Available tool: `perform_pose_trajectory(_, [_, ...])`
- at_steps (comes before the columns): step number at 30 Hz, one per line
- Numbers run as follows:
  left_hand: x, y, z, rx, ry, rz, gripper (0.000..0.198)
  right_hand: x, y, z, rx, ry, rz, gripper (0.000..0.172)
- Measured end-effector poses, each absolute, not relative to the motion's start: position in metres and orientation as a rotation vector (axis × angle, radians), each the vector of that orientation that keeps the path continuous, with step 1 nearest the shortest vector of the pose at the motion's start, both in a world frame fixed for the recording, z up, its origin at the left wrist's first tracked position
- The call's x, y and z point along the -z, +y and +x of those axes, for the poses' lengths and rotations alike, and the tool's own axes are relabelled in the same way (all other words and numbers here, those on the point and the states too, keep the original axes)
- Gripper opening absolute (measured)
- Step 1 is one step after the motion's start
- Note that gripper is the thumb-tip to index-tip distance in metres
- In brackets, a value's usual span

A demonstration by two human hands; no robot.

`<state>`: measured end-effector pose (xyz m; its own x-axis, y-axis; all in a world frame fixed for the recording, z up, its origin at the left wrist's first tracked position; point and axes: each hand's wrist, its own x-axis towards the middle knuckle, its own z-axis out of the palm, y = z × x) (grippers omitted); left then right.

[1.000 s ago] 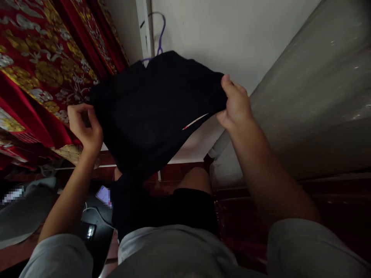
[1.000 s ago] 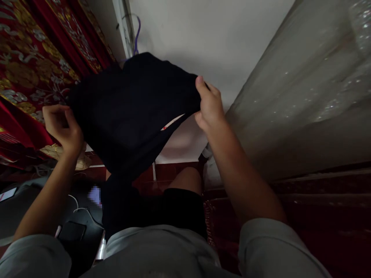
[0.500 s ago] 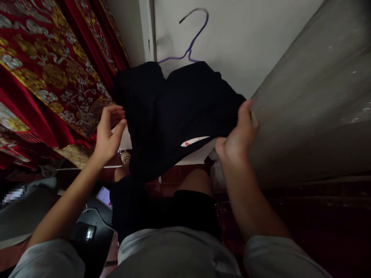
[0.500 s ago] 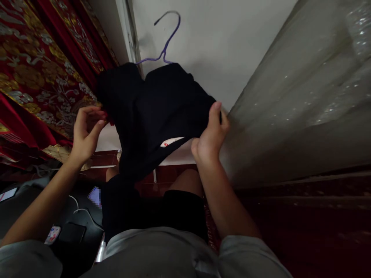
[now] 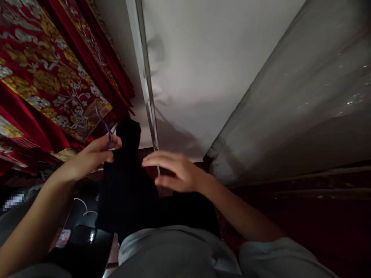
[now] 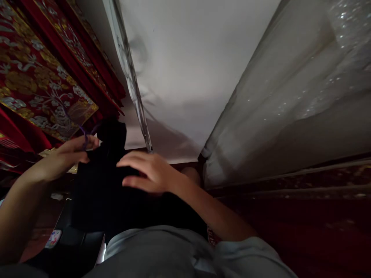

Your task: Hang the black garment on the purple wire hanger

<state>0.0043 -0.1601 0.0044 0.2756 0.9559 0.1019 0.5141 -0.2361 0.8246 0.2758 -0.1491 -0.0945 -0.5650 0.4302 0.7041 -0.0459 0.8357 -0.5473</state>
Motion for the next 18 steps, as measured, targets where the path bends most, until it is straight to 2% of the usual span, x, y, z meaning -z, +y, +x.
perform_pose_trajectory(1, [-0.007, -0.167, -0.002, -0.653, 1.321, 1.942, 0.025, 0.100, -0.136, 0.279, -0.617, -2.026, -0.408, 0.035])
perform_pose_trajectory(3, [-0.012, -0.175, -0.015, -0.493, 1.313, 2.127, 0.017, 0.114, -0.110, 0.288, -0.535, -1.885, -0.692, 0.040])
perform_pose_trajectory(6, [-0.015, -0.169, -0.032, -0.567, 1.327, 2.318, 0.015, 0.132, -0.085, 0.297, -0.730, -1.799, -0.907, 0.044])
perform_pose_trajectory(9, [-0.007, -0.141, -0.045, -0.841, 1.293, 2.344, 0.013, 0.139, -0.080, 0.300, -1.192, -1.639, -0.871, 0.045])
perform_pose_trajectory(11, [0.002, -0.120, -0.048, -1.084, 1.287, 2.314, 0.017, 0.135, -0.079, 0.301, -1.283, -1.394, -0.825, 0.049])
perform_pose_trajectory(14, [0.016, -0.106, -0.036, -1.507, 1.337, 2.333, 0.039, 0.120, -0.059, 0.304, -1.115, -1.132, -0.780, 0.046])
perform_pose_trajectory(15, [0.021, -0.107, -0.029, -1.663, 1.367, 2.374, 0.041, 0.112, -0.047, 0.307, -1.033, -1.099, -0.771, 0.045])
perform_pose_trajectory(17, [0.030, -0.115, -0.011, -1.916, 1.409, 2.478, 0.032, 0.095, -0.020, 0.312, -0.871, -1.108, -0.777, 0.042])
perform_pose_trajectory(18, [0.035, -0.120, -0.002, -1.933, 1.427, 2.537, 0.026, 0.085, -0.007, 0.316, -0.806, -1.145, -0.787, 0.040])
